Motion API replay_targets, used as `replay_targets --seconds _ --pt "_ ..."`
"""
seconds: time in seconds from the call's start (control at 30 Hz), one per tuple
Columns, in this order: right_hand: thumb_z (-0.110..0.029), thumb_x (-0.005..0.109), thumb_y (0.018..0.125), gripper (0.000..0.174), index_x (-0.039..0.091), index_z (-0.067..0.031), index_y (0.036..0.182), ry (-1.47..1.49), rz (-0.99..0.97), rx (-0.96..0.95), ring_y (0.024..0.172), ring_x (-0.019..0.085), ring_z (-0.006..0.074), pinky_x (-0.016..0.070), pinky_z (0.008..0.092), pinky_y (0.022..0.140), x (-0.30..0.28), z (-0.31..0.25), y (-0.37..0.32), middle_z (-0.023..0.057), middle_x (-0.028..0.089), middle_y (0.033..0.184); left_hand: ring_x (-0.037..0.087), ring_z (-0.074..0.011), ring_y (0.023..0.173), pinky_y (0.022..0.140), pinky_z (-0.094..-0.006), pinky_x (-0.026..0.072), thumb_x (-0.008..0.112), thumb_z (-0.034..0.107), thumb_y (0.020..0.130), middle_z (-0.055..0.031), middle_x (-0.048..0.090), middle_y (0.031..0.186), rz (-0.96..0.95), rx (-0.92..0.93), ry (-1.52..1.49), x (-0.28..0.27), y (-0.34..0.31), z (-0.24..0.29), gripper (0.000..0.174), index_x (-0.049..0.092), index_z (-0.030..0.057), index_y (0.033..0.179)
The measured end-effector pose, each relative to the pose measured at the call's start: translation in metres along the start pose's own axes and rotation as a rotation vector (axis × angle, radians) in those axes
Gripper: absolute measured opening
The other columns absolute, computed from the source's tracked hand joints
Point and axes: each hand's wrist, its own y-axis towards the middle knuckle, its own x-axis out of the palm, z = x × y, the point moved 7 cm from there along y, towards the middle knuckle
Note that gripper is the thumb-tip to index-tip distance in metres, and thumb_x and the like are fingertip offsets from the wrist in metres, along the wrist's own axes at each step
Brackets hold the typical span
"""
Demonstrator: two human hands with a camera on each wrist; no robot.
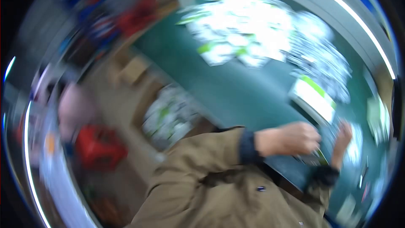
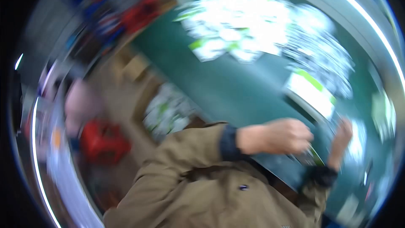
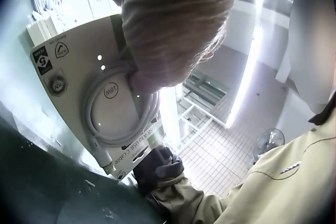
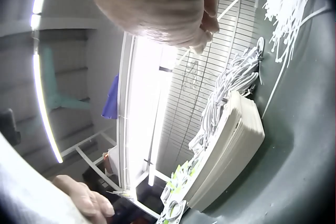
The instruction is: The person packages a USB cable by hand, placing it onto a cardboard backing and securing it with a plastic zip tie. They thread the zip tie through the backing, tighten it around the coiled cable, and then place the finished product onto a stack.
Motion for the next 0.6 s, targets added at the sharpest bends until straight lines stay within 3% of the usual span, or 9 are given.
replay_targets --seconds 0.07,0.2,0.23,0.33,0.43,0.6 --pt "-0.008 0.064 0.097 0.018 0.075 0.0027 0.107 -0.139 0.077 0.028 0.092 0.069 0.0336 0.0527 0.0421 0.086 -0.008 -0.004 0.005 0.0185 0.074 0.099 0.069 -0.0287 0.083 0.074 -0.0408 0.0566 0.071 0.009 0.078 -0.01 0.066 0.088 -0.111 0.045 -0.054 0.017 0.013 -0.015 0.009 0.063 0.0053 0.08" --pt "-0.008 0.077 0.09 0.011 0.079 -0.0025 0.1 -0.042 0.36 0.131 0.077 0.07 0.0308 0.0548 0.0383 0.071 -0.047 -0.025 0.012 0.0149 0.074 0.088 0.068 -0.0282 0.084 0.076 -0.0397 0.0568 0.071 0.003 0.079 -0.0103 0.065 0.093 -0.219 0.132 -0.13 0.038 0.044 -0.035 0.011 0.063 0.0033 0.086" --pt "-0.007 0.079 0.089 0.011 0.079 -0.0015 0.099 0.043 0.384 0.201 0.072 0.07 0.0215 0.0547 0.0329 0.068 -0.053 -0.024 0.016 0.0123 0.075 0.085 0.068 -0.0279 0.083 0.075 -0.0391 0.0568 0.073 0.001 0.078 -0.0098 0.065 0.092 -0.234 0.154 -0.141 0.038 0.055 -0.032 0.013 0.064 0.0032 0.087" --pt "-0.009 0.078 0.092 0.011 0.079 0.0002 0.099 0.324 0.392 0.363 0.071 0.068 0.0114 0.0531 0.0273 0.066 -0.055 -0.008 0.015 0.0079 0.076 0.083 0.07 -0.028 0.084 0.075 -0.0386 0.0576 0.077 -0.002 0.075 -0.0094 0.067 0.095 -0.248 0.17 -0.149 0.042 0.07 -0.041 0.019 0.066 0.0028 0.089" --pt "-0.011 0.078 0.095 0.014 0.078 0.0022 0.099 0.538 0.342 0.425 0.072 0.066 0.0069 0.0523 0.0242 0.065 -0.05 -0.003 0.013 0.0046 0.076 0.082 0.071 -0.029 0.084 0.073 -0.0388 0.0584 0.078 -0.005 0.073 -0.0102 0.069 0.094 -0.243 0.166 -0.153 0.041 0.07 -0.045 0.02 0.066 0.0021 0.088" --pt "-0.013 0.078 0.096 0.016 0.076 0.0026 0.1 0.771 0.211 0.52 0.071 0.065 0.0073 0.0518 0.0218 0.064 -0.036 -0.006 0.014 0.0062 0.076 0.085 0.071 -0.0298 0.081 0.072 -0.0383 0.0584 0.078 -0.009 0.07 -0.0116 0.07 0.092 -0.195 0.127 -0.172 0.035 0.061 -0.053 0.023 0.066 0.001 0.087"
